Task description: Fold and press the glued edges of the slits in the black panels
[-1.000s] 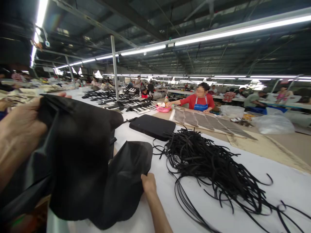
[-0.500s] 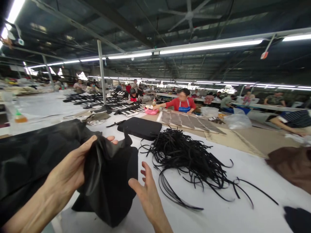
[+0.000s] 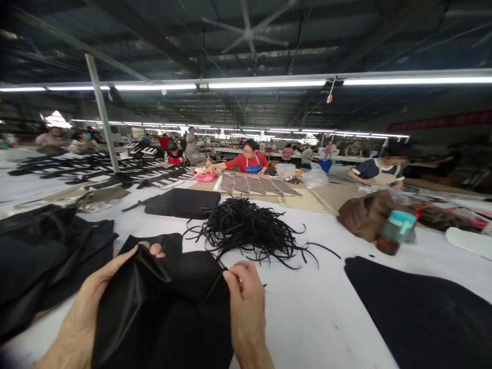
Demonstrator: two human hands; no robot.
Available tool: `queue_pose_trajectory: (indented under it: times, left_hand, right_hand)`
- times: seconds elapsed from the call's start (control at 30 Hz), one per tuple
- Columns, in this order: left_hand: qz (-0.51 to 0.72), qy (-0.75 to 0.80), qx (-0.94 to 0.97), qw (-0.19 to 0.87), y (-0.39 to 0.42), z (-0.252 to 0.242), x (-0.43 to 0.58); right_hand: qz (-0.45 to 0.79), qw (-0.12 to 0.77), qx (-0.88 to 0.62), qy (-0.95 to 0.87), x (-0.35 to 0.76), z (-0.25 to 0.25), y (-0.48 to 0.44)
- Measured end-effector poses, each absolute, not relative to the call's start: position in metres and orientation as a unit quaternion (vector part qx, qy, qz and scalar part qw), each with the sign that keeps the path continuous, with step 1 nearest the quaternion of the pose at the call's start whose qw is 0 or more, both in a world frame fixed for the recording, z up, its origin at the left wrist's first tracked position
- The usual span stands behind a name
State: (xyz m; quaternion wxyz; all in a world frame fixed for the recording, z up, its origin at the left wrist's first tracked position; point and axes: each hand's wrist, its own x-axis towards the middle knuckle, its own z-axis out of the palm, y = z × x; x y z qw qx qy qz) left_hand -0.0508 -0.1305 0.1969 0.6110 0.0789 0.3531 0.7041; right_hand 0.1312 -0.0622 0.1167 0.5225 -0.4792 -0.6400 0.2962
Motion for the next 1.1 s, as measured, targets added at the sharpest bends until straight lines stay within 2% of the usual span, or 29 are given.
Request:
queue_pose_trajectory:
  times: [0.13,0.27,0.33,0.5,0.67,0.83,1.0,1.1]
  left_hand:
    - [0.657,0.284,0.161,0.679,-0.132,0.18,-0.045]
    - [0.484,0.257,0.362,0.754,-0.124,0.165,-0.051]
    - [0.434,0.284,0.452,0.725,-0.122,0.162,-0.051]
    - [0.415,0.373,0.582,0.592,-0.127,0.174,-0.026]
    - [0.519,0.478,0.469,0.532,-0.127,0.164,0.0]
    - [0.555,0.472,0.343,0.593,-0.12,0.148,-0.008]
    - [0.598,0.506,0.201,0.589,-0.116,0.15,-0.029]
    - [0.572,0.467,0.238,0.632,-0.111,0.142,-0.037]
  right_hand:
    - [0.126,0.556,-0.489,-0.66,0.156,0.117,-0.06]
    - [0.056,0.537,-0.467,-0.7,0.168,0.14,-0.069]
    - [0.009,0.509,-0.447,-0.736,0.166,0.15,-0.075]
    - [-0.109,0.456,-0.4,-0.788,0.145,0.153,-0.088]
    - [-0.107,0.462,-0.39,-0.789,0.13,0.137,-0.096]
    - [-0.046,0.41,-0.505,-0.758,0.147,0.132,-0.096]
    - [-0.182,0.351,-0.585,-0.708,0.196,0.133,-0.08]
    - [-0.225,0.286,-0.623,-0.692,0.221,0.131,-0.07]
